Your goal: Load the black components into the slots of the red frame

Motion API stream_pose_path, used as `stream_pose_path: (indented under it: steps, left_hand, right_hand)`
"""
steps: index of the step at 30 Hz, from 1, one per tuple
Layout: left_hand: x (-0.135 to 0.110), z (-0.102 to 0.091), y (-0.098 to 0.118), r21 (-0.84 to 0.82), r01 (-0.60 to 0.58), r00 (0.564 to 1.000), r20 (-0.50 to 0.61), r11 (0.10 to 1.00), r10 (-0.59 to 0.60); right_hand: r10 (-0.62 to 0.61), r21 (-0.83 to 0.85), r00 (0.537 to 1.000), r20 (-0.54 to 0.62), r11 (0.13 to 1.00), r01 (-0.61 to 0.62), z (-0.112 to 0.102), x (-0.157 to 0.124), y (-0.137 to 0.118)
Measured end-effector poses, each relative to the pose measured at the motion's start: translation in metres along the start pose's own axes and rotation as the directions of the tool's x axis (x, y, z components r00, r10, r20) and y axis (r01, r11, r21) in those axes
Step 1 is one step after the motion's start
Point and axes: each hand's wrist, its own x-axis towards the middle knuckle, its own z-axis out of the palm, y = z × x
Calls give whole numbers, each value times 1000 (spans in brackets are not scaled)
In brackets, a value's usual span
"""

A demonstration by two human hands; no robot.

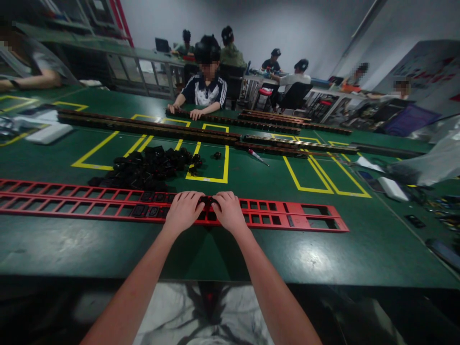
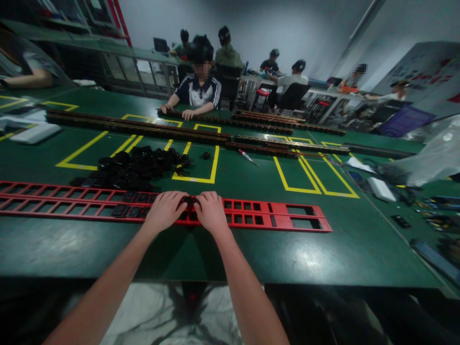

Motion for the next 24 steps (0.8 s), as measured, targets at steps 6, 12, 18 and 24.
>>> stream_pose_path:
  steps: [6,12,18,24]
  left_hand:
    - [0,0,1,-8,2,1000,-17,1000,-2]
    - [0,0,1,-13,-10,1000,-14,1000,10]
    - [0,-1,2,-12,-1,1000,-16,1000,1]
    - [1,-3,2,-29,16,1000,17,999,-16]
  right_hand:
    - [60,-5,998,8,998,-60,0,1,-1]
    - [103,-13,994,26,995,-103,-1,2,-1]
    - [129,8,991,31,992,-129,-1,3,0]
    - [140,30,989,37,989,-142,-1,4,0]
